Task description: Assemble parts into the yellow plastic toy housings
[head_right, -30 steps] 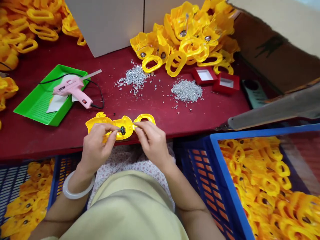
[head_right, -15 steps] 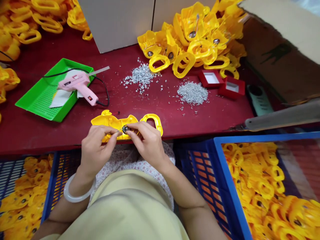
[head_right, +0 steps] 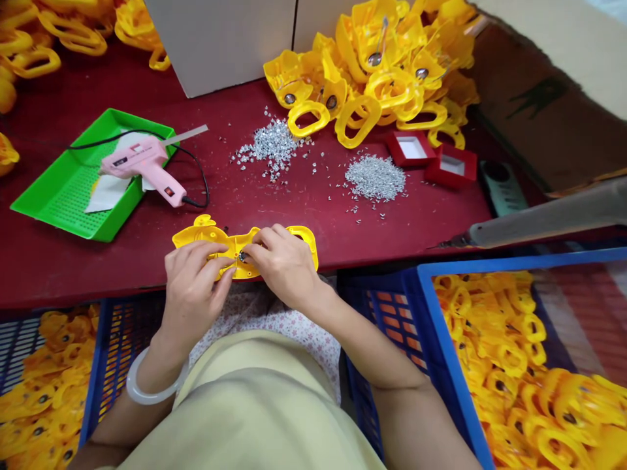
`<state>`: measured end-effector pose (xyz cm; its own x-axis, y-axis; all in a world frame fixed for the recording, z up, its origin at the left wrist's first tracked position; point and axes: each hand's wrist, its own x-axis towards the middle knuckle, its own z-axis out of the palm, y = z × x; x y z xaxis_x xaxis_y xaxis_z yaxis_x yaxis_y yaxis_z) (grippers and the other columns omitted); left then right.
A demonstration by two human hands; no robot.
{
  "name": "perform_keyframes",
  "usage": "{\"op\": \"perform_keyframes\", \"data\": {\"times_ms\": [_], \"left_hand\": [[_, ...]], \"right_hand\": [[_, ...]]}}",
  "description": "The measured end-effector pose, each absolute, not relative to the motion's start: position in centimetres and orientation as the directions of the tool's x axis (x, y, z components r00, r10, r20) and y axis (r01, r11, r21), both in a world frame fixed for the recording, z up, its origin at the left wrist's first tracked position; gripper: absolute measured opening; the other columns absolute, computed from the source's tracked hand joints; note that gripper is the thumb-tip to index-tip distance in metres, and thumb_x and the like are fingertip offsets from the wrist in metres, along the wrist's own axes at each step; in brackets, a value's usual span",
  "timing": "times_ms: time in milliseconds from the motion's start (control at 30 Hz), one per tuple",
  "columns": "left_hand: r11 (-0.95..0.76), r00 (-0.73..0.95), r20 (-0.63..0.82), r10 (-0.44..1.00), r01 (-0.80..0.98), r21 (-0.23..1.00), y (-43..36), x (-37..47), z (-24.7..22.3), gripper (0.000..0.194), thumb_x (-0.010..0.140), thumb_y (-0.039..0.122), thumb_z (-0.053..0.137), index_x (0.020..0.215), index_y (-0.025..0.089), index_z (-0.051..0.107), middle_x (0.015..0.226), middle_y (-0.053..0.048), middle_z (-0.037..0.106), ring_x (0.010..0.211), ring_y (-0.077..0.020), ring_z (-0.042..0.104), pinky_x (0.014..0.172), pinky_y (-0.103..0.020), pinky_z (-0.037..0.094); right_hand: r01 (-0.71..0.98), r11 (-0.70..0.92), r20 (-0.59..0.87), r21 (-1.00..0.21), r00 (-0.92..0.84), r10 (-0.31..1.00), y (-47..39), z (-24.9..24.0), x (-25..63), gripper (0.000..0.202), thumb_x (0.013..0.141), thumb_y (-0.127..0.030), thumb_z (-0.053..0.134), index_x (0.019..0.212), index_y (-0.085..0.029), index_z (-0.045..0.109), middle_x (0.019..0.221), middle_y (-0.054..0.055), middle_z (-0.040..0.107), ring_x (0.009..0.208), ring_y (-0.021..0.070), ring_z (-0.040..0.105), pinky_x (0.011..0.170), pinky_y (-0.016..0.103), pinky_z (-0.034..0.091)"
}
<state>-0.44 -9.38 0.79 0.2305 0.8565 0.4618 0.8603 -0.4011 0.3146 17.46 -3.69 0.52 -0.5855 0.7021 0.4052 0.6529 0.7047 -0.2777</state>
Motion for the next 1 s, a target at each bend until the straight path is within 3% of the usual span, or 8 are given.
{"op": "perform_keyframes", "data": {"times_ms": [267,567,833,1000], "left_hand": [[-0.413,0.223,0.496,0.839,0.855,0.314,-9.3,-0.5,0.7,0.007,0.090,0.014,0.060,0.092,0.017,0.065,0.114,-0.012,0.067,0.109,-0.0279,0.059,0.094,-0.045,0.040],[-0.418,0.232,0.483,0.844,0.849,0.323,-9.4,-0.6,0.5,0.010,0.090,0.014,0.058,0.095,0.018,0.067,0.113,-0.011,0.068,0.106,-0.0268,0.062,0.094,-0.045,0.040],[-0.425,0.241,0.484,0.841,0.849,0.315,-9.2,-0.7,0.4,0.010,0.091,0.014,0.058,0.096,0.018,0.065,0.111,-0.010,0.069,0.104,-0.0257,0.062,0.094,-0.045,0.039],[-0.423,0.246,0.474,0.846,0.850,0.314,-9.1,-0.7,0.5,0.010,0.092,0.015,0.057,0.097,0.017,0.065,0.112,-0.011,0.068,0.104,-0.0260,0.062,0.093,-0.044,0.040]], "right_hand": [[0.649,0.726,0.402,-0.226,-0.617,0.677,-3.5,-0.1,17.4,0.028,0.098,-0.025,0.049,0.085,-0.019,0.073,0.088,0.006,0.071,0.079,0.0188,0.050,0.068,0.033,0.043],[0.630,0.737,0.364,-0.247,-0.644,0.673,-3.4,-0.2,17.3,0.027,0.098,-0.024,0.049,0.084,-0.020,0.072,0.085,0.006,0.070,0.080,0.0194,0.048,0.068,0.034,0.042],[0.620,0.780,0.290,-0.080,-0.735,0.613,-2.9,-0.2,16.9,0.025,0.097,-0.019,0.048,0.080,-0.016,0.066,0.082,0.006,0.067,0.077,0.0203,0.046,0.061,0.034,0.036],[0.643,0.738,0.243,-0.205,-0.697,0.675,-2.2,1.6,17.4,0.012,0.093,-0.025,0.060,0.095,-0.014,0.065,0.091,0.008,0.067,0.082,0.0189,0.053,0.064,0.031,0.039]]}}
